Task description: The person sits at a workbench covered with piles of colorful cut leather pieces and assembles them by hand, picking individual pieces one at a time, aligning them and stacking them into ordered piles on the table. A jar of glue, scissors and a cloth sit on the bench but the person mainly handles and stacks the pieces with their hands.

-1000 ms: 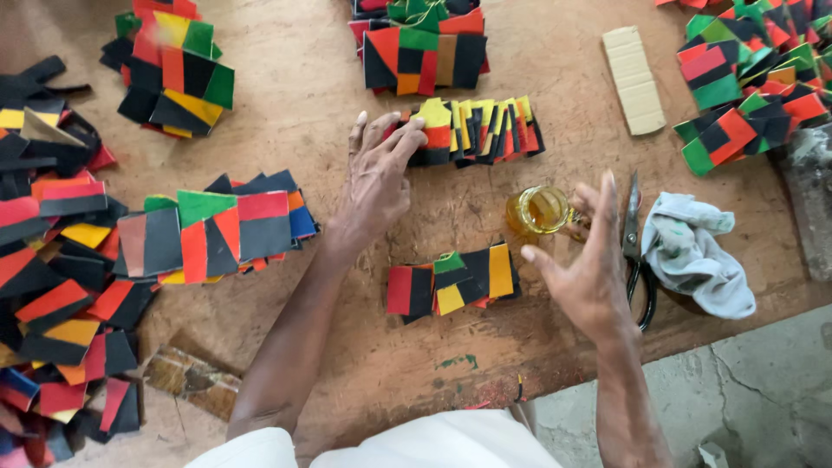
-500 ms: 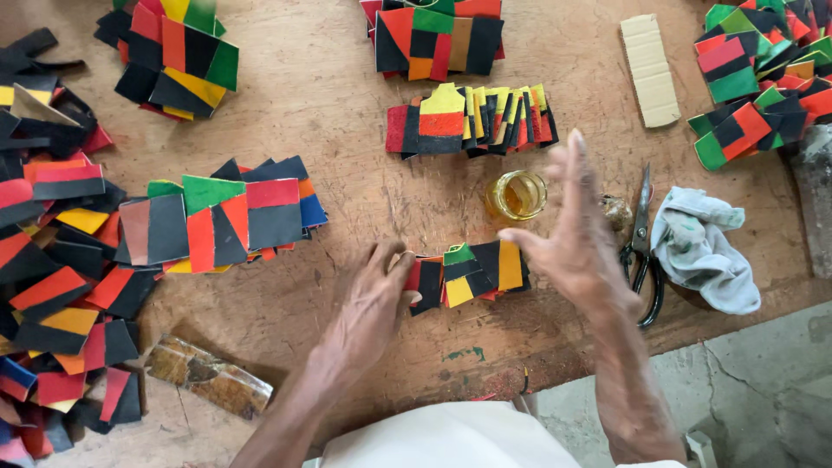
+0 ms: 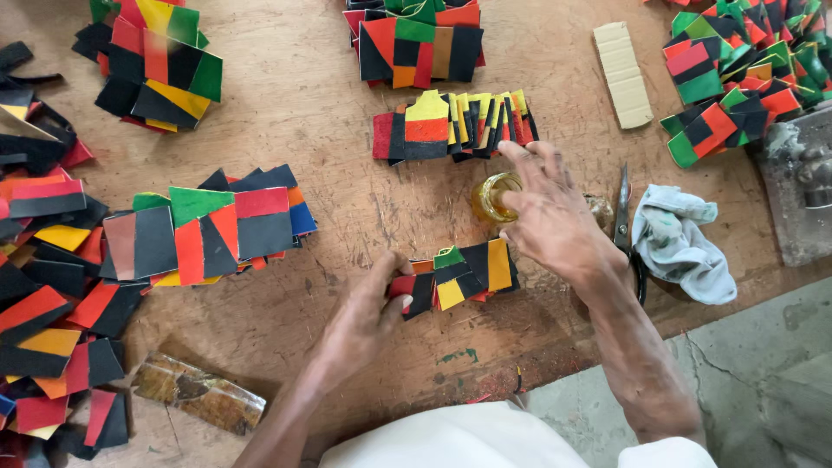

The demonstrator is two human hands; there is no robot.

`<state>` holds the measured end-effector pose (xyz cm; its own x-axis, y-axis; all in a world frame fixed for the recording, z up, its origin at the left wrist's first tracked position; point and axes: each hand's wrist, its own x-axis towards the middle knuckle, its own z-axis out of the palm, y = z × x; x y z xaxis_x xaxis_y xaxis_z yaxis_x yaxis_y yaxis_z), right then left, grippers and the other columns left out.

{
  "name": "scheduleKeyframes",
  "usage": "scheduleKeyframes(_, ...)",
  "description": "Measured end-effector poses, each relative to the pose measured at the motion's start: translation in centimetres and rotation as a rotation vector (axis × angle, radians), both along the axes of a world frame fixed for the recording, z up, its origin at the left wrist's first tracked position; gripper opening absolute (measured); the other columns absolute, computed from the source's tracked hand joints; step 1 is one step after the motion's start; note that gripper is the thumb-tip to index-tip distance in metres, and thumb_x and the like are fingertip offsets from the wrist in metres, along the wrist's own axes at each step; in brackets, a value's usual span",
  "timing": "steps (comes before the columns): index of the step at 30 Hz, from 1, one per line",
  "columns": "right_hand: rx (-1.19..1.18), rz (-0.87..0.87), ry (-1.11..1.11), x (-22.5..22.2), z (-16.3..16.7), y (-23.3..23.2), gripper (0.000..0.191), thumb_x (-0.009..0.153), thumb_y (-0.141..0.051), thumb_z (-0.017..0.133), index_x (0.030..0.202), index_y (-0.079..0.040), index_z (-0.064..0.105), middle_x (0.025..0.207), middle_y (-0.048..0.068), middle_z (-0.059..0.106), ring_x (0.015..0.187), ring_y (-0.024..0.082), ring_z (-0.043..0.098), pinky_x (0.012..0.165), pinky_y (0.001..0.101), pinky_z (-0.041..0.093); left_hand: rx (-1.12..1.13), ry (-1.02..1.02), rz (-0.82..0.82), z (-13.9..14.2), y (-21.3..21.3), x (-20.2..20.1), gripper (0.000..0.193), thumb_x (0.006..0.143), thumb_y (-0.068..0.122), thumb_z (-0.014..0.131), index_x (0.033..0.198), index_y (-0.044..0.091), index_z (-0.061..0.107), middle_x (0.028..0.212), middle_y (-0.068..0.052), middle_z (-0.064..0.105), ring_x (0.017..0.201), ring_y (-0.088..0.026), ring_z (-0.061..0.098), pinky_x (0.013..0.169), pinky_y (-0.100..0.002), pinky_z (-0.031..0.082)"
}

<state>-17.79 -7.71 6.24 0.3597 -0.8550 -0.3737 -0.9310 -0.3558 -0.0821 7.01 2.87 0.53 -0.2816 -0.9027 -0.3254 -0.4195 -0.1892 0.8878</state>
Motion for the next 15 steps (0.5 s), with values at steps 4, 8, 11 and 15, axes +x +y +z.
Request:
scheduleKeyframes(4, -0.168, 0.082, -0.123, -1.1, 0.9, 1.0, 0.04, 0.074, -0.018, 0.082, 0.112, -0.011, 0.075, 0.158, 0.009, 0.03, 0.143, 0.034, 0.026, 0.121, 0.0447, 0.029, 0.134, 0.285, 0.148, 0.3, -0.5, 0.5, 0.031, 0.09, -0.004, 0.065, 0.117, 0.007, 0.056, 0.101, -0.004, 0.068, 0.086, -0.012, 0.068, 0.067, -0.029, 0.063)
scheduleKeyframes(8, -0.317, 0.071, -0.275, -2.9, 2.1, 4.0, 0.053, 0.076, -0.018, 0.081, 0.128, -0.014, 0.071, 0.156, 0.013, 0.034, 0.141, 0.036, 0.029, 0.118, 0.0464, 0.035, 0.165, 0.55, 0.223, -0.6, -0.9, 0.6, 0.024, 0.093, -0.001, 0.072, 0.115, 0.003, 0.065, 0.099, -0.004, 0.069, 0.088, -0.008, 0.065, 0.073, -0.024, 0.058)
scheduleKeyframes(11, -0.308, 0.047, -0.278, -3.2, 2.1, 5.4, 0.054, 0.077, -0.019, 0.081, 0.129, -0.015, 0.069, 0.154, 0.012, 0.036, 0.14, 0.036, 0.031, 0.117, 0.0463, 0.037, 0.22, 0.614, 0.264, -1.3, -1.2, 0.1, 0.025, 0.088, -0.001, 0.076, 0.112, 0.002, 0.068, 0.099, -0.003, 0.072, 0.09, -0.008, 0.068, 0.079, -0.023, 0.06)
scheduleKeyframes(15, -0.302, 0.032, -0.327, -3.5, 1.5, 6.5, 0.059, 0.075, -0.017, 0.08, 0.133, -0.014, 0.068, 0.152, 0.013, 0.038, 0.138, 0.038, 0.032, 0.114, 0.0459, 0.038, 0.298, 0.7, 0.292, -1.9, -2.0, -0.8, 0.029, 0.085, -0.001, 0.078, 0.112, 0.0, 0.068, 0.095, -0.004, 0.071, 0.086, -0.01, 0.067, 0.076, -0.026, 0.059)
